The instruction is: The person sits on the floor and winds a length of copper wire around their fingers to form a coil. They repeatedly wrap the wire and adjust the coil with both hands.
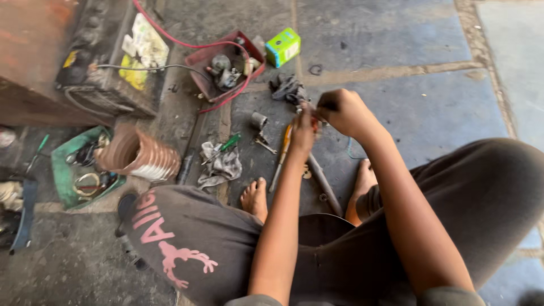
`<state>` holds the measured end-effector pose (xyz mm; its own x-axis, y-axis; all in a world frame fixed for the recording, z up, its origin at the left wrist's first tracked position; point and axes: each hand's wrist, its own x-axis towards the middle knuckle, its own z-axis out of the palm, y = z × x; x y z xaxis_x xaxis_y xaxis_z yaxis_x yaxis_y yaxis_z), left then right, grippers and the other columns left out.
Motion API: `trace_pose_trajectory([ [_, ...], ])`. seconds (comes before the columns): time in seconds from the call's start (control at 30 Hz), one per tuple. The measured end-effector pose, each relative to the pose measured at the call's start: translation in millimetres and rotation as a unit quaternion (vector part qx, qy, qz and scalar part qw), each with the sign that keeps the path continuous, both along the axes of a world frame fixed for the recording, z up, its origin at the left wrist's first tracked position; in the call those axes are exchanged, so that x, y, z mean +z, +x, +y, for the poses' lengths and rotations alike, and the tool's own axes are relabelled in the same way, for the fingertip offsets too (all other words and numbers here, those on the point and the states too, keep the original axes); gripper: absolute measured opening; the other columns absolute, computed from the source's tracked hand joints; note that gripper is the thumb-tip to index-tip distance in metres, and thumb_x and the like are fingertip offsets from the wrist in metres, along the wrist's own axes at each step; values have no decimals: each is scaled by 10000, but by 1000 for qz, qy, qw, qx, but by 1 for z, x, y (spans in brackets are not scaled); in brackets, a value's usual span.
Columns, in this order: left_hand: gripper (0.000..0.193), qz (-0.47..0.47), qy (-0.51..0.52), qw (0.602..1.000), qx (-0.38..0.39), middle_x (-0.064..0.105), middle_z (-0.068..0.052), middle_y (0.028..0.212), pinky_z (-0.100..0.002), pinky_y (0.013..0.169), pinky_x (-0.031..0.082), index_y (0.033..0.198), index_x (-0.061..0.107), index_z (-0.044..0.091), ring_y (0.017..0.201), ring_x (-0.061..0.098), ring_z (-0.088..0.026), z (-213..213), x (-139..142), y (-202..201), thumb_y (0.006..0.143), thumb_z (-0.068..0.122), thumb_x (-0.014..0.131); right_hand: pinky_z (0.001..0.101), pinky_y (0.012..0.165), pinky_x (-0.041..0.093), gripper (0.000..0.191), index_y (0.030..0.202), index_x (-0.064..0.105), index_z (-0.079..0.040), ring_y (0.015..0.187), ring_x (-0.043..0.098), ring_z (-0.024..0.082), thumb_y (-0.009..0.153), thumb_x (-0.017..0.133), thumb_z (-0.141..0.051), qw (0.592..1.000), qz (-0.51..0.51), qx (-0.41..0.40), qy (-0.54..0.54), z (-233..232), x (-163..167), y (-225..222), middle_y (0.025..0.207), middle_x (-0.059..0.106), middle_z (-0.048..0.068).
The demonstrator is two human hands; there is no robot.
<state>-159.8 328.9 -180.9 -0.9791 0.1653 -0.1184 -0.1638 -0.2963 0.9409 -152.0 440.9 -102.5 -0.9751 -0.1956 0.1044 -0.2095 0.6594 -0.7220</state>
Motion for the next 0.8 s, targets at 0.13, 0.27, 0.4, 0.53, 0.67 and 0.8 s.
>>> trace_pose_trajectory([
  [0.13,624,-17,106,994,-32,487,57,677,-198,407,259,1098,543,140,477,389,-25,1,9,-2,960,735,412,373,621,503,147,904,710,19,662,574,161,888,697,-127,995,-27,2,-97,0,-2,-5,694,665,107],
  [0.27,547,58,67,996,-19,499,78,797,-202,457,277,1204,463,168,563,400,-14,-1,19,0,961,652,543,292,614,480,129,920,689,11,667,546,90,941,650,-110,968,-72,20,-241,0,-7,-4,724,635,9],
  [0.4,497,54,73,995,-47,436,47,749,-209,445,258,1201,444,158,534,347,-27,-1,11,-2,990,586,584,287,610,450,123,927,679,18,692,521,78,961,656,-98,957,-72,-7,-280,-2,-15,2,759,619,-4],
  [0.53,565,-19,53,997,-43,470,-21,639,-275,387,326,1124,501,116,455,423,-106,3,-2,-15,1045,651,336,312,642,514,155,898,663,14,687,614,98,949,653,-132,979,-17,-65,-194,-8,-22,2,731,688,59],
  [0.67,555,156,-229,958,70,676,-221,866,-496,666,506,1094,516,35,798,665,-409,5,-3,-21,1082,561,340,364,652,508,160,922,648,20,663,609,184,933,658,-140,987,25,-113,-116,-18,-26,-1,750,662,156],
  [0.8,542,168,-301,934,91,671,-312,916,-562,715,477,1068,518,16,894,632,-529,0,1,-20,1081,532,352,383,654,503,164,924,629,31,661,586,252,935,641,-132,986,27,-111,-120,-24,-31,-2,765,645,200],
])
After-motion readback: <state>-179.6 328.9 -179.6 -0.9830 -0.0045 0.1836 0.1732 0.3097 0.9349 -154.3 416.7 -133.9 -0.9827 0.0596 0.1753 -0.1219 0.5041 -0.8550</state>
